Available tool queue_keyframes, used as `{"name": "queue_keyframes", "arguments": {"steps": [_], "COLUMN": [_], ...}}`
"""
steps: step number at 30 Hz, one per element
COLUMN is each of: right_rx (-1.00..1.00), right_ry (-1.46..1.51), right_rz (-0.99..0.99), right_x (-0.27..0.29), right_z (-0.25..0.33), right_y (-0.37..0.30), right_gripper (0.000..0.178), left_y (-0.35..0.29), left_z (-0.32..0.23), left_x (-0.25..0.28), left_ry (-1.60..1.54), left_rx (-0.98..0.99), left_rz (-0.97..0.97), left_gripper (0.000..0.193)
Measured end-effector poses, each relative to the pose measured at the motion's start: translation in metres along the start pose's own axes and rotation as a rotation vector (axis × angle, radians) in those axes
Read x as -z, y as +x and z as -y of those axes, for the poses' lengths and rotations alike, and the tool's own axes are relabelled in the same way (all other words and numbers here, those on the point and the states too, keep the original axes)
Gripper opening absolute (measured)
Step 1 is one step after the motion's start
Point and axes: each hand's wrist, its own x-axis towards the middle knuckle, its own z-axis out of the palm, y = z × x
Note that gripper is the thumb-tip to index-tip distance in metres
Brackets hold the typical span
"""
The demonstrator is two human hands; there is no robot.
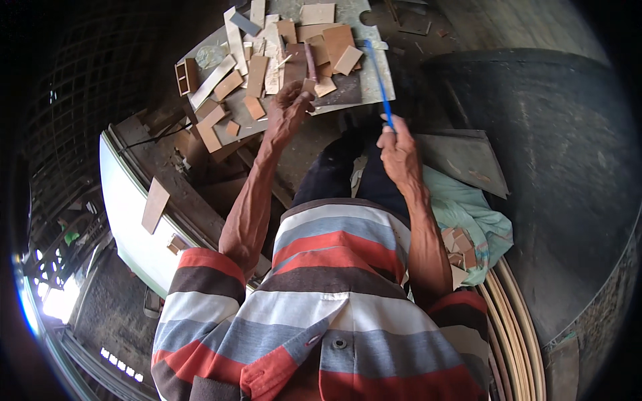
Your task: The person sorts through a pile of small wooden pieces on a workbench, picking up and inspecting individual items. They use a blue utility knife to scrape or trim the edges of several pieces, then place them back on the table. The person continues to handle and organize the wood scraps throughout the clip.
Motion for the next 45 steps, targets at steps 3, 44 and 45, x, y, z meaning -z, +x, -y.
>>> {"name": "queue_keyframes", "arguments": {"steps": [3, 44, 45], "right_rx": [0.135, 0.066, 0.053], "right_ry": [-0.227, -0.366, -0.355], "right_rz": [0.01, 0.086, 0.088], "right_x": [-0.007, -0.02, -0.02], "right_z": [0.007, -0.033, -0.032], "right_y": [-0.001, -0.014, -0.014], "right_gripper": [0.028, 0.03, 0.03], "left_y": [0.008, 0.005, 0.006], "left_z": [0.007, 0.109, 0.11], "left_x": [-0.02, 0.147, 0.147], "left_ry": [0.004, 0.51, 0.513], "left_rx": [0.046, -0.094, -0.087], "left_rz": [0.052, -1.076, -1.083], "left_gripper": [0.026, 0.024, 0.024]}}
